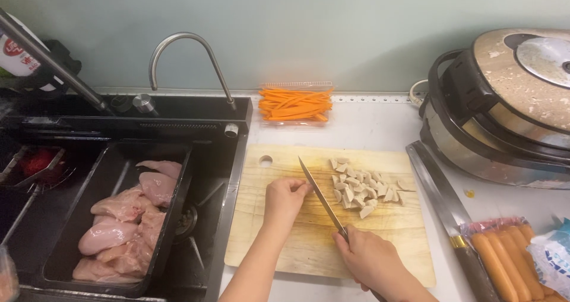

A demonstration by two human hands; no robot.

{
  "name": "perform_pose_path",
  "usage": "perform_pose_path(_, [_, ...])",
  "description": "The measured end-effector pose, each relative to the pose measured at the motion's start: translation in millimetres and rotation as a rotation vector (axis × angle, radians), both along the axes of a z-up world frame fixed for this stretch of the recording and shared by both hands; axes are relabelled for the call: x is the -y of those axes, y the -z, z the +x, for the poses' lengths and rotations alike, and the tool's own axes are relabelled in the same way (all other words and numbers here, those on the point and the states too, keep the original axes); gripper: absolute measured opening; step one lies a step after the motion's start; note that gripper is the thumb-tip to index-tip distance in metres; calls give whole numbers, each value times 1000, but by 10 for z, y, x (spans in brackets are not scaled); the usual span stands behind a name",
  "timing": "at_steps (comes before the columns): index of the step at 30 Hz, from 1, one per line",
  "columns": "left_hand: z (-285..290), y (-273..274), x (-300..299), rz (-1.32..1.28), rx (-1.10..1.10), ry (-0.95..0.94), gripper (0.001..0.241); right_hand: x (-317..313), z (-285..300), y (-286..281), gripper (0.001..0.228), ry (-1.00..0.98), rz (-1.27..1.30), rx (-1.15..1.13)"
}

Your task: The person is slicing processed meatballs on a cutting board and opening a package of sausages.

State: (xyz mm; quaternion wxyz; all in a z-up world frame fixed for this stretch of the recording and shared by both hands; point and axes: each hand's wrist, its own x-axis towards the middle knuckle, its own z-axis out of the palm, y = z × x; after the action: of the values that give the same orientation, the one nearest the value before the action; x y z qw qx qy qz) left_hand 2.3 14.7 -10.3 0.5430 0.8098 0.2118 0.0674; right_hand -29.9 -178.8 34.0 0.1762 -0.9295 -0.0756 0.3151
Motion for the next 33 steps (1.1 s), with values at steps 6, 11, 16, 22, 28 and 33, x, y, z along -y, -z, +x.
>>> perform_pose_path(6, [45,-30,-30,5,-38,38,21,-104,86,-105,46,-33,-38,-44])
perform_pose_path(11, [44,40,-35,6,-53,42,18,-196,139,-118,46,-40,-72,-70])
perform_pose_path(16, [16,-19,-60,-20,-30,8,18,166,120,330,51,-105,-77,18])
perform_pose_path(22, [-51,-13,-33,-25,-71,61,17,189,-60,-107,51,-12,-115,-139])
perform_pose_path(28, [-54,102,123,-3,-177,127,29,360,-63,354,51,-95,-174,-8])
perform_pose_path(33, [-64,0,12,-86,-106,23,20,706,-10,663,51,-207,-224,136])
